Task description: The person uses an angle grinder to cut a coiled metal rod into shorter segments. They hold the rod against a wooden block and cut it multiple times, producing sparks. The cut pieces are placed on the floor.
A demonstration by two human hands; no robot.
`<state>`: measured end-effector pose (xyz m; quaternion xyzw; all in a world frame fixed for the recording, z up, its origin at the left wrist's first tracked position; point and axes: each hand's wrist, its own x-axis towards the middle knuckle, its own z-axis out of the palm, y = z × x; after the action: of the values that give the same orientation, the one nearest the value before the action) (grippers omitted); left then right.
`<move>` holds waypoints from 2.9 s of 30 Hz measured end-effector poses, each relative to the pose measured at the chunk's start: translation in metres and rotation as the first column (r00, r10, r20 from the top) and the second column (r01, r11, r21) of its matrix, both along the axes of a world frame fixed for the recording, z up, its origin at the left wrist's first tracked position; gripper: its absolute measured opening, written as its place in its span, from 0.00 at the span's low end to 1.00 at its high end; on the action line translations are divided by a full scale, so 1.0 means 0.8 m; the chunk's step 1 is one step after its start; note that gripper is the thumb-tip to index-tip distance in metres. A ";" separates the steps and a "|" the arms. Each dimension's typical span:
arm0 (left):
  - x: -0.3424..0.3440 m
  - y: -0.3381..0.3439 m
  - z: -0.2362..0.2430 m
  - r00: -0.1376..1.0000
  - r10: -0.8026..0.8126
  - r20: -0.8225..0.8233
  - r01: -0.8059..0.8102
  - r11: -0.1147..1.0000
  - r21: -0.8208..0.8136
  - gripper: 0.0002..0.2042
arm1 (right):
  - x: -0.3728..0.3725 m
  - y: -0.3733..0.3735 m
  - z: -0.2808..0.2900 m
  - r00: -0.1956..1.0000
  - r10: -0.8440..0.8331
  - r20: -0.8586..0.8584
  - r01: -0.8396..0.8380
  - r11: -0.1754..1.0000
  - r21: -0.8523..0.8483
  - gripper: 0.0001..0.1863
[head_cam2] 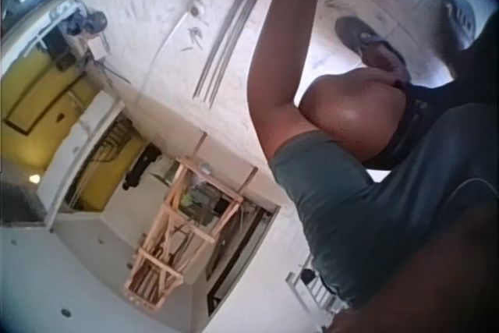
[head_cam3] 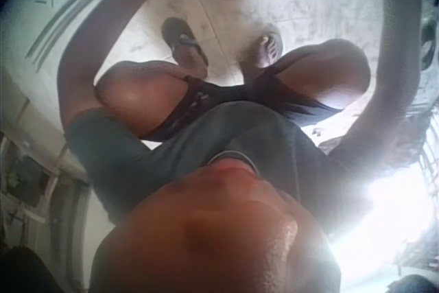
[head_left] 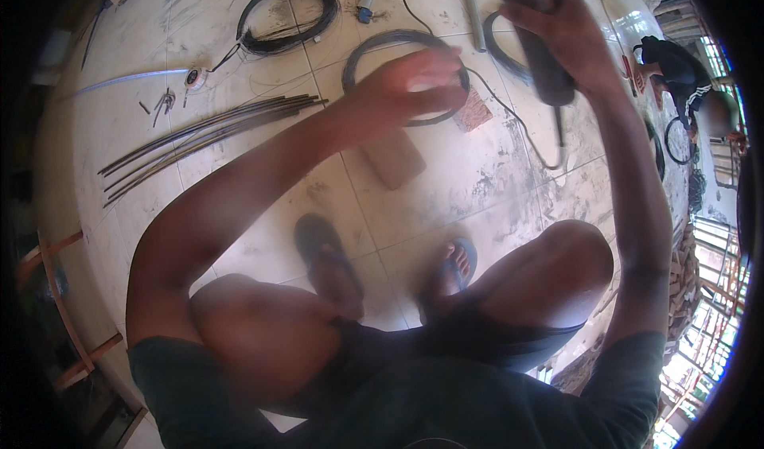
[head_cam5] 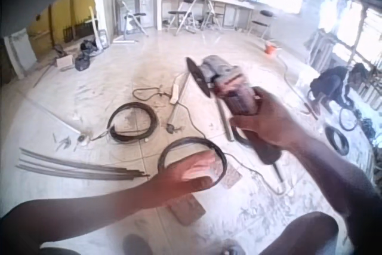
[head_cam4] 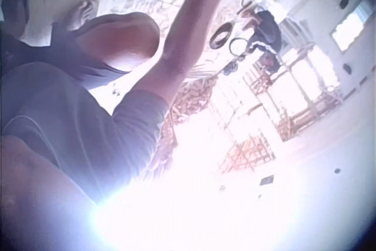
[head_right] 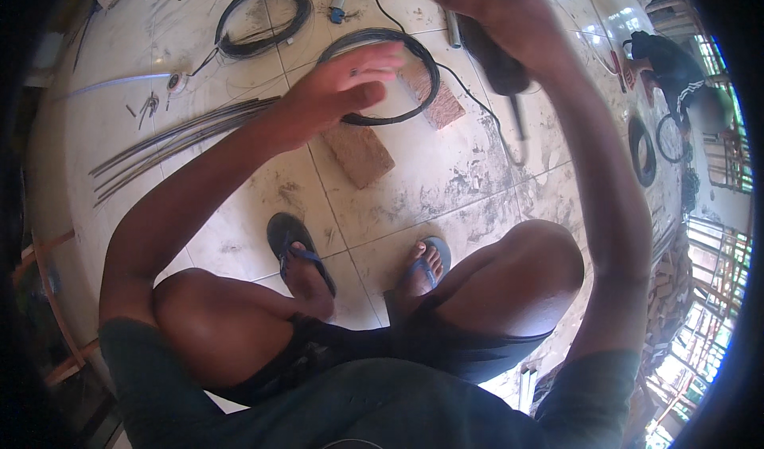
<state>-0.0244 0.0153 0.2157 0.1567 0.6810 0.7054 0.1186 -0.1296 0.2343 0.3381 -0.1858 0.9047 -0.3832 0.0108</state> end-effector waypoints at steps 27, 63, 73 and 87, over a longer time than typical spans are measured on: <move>0.030 -0.025 0.009 0.954 -0.170 0.246 0.130 0.977 0.170 0.33 | 0.061 -0.090 -0.077 0.486 0.694 0.531 0.150 0.532 -0.834 0.38; 0.030 -0.029 0.025 0.927 -0.265 0.266 0.134 0.896 0.424 0.30 | 0.063 -0.100 -0.075 0.468 0.729 0.500 0.262 0.426 -0.866 0.40; 0.039 -0.019 0.017 0.934 -0.236 0.267 0.126 0.920 0.372 0.26 | 0.075 -0.098 -0.079 0.471 0.662 0.583 0.385 0.440 -0.811 0.36; 0.023 -0.014 0.050 0.972 -0.107 0.209 0.063 0.977 0.205 0.27 | 0.060 -0.101 -0.056 0.453 0.684 0.571 0.415 0.405 -0.815 0.36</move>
<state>-0.0056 0.0039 0.2555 0.1183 0.5831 0.7766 0.2071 -0.0817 0.1534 0.2935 -0.0242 0.3701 -0.8329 0.4107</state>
